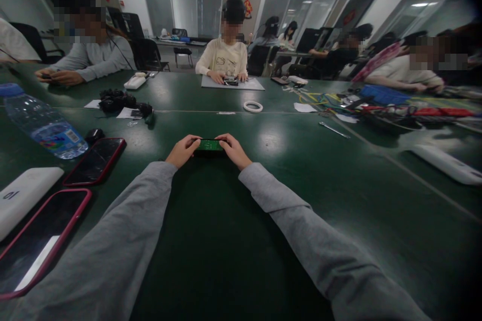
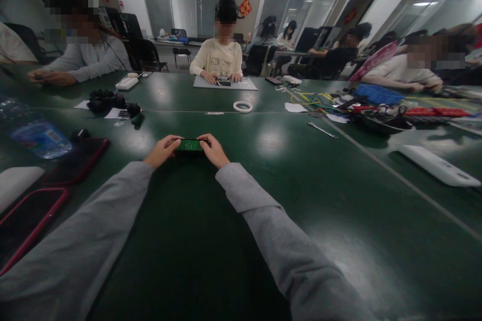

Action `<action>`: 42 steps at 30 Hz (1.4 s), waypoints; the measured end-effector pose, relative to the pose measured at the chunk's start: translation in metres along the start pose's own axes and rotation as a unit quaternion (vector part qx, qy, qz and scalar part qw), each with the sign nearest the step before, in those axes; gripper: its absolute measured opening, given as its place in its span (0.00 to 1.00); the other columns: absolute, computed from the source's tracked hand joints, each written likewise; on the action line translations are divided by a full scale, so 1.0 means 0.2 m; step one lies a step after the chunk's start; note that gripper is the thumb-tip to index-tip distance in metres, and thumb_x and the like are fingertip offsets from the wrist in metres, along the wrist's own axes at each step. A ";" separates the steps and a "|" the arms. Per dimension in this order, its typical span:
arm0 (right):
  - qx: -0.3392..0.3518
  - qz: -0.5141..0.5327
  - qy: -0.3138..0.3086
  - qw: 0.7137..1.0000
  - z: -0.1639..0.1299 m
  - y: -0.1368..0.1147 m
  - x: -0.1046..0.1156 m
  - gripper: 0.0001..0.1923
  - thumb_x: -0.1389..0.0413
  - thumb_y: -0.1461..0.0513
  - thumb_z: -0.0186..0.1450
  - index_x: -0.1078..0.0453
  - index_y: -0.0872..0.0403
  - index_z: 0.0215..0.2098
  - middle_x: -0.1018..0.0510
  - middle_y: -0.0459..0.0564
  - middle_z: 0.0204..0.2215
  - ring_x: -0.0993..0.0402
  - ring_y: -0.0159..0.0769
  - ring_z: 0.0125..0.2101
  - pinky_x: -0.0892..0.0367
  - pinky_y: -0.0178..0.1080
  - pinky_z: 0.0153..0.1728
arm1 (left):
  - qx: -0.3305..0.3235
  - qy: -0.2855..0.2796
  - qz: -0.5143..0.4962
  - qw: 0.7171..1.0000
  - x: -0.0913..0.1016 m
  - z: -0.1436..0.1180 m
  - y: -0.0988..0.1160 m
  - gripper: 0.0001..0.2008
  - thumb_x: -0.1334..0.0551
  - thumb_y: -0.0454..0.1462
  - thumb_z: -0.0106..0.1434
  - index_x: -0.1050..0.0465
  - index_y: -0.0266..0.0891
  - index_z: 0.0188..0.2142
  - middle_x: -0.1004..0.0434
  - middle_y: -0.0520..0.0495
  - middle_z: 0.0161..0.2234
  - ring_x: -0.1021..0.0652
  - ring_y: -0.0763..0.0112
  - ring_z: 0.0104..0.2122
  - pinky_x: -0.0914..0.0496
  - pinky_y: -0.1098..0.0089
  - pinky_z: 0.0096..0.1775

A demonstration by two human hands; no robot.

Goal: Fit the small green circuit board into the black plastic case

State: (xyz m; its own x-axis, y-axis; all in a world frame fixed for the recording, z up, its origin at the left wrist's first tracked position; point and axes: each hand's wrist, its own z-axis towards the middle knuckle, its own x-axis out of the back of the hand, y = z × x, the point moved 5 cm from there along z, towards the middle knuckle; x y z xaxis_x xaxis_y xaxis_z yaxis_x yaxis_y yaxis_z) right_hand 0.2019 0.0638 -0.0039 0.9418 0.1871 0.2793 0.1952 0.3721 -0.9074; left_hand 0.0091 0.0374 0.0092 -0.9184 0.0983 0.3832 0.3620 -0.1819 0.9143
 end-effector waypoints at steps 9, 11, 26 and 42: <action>0.011 0.000 0.034 0.999 0.00 0.01 0.01 0.16 0.46 0.54 0.63 0.34 0.52 0.47 0.28 0.50 0.45 0.32 0.38 0.46 0.36 0.44 0.49 | -0.039 0.025 0.002 0.999 0.00 0.01 -0.01 0.23 0.43 0.49 0.61 0.34 0.41 0.53 0.27 0.48 0.35 0.27 0.73 0.30 0.30 0.71 0.33; 0.026 -0.025 0.032 0.999 0.00 0.00 0.01 0.17 0.45 0.53 0.63 0.34 0.52 0.47 0.28 0.50 0.45 0.32 0.38 0.47 0.37 0.45 0.51 | -0.045 0.026 -0.005 0.999 0.00 0.01 -0.02 0.23 0.43 0.49 0.61 0.34 0.41 0.53 0.27 0.48 0.35 0.27 0.73 0.30 0.30 0.71 0.33; 0.060 -0.028 0.017 0.998 0.00 -0.03 0.01 0.17 0.46 0.52 0.64 0.34 0.53 0.46 0.29 0.51 0.45 0.33 0.39 0.48 0.38 0.47 0.53 | -0.050 0.015 -0.011 0.999 0.00 0.02 -0.04 0.24 0.42 0.48 0.61 0.35 0.40 0.53 0.29 0.50 0.31 0.28 0.76 0.26 0.31 0.71 0.31; 0.129 -0.145 0.043 0.980 -0.03 -0.10 -0.01 0.17 0.42 0.65 0.59 0.36 0.53 0.47 0.33 0.52 0.44 0.34 0.40 0.47 0.37 0.46 0.52 | -0.080 0.020 0.027 0.996 -0.01 0.03 -0.05 0.26 0.38 0.40 0.57 0.40 0.37 0.54 0.32 0.53 0.29 0.31 0.78 0.24 0.35 0.73 0.28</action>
State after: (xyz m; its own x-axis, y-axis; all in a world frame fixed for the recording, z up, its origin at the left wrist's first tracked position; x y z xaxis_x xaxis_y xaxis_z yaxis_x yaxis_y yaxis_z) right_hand 0.1976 0.0502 0.0108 0.8786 -0.0338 0.4764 0.3928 0.6184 -0.6807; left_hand 0.0084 0.0448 0.0009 -0.9048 0.0450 0.4234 0.3847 -0.3397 0.8583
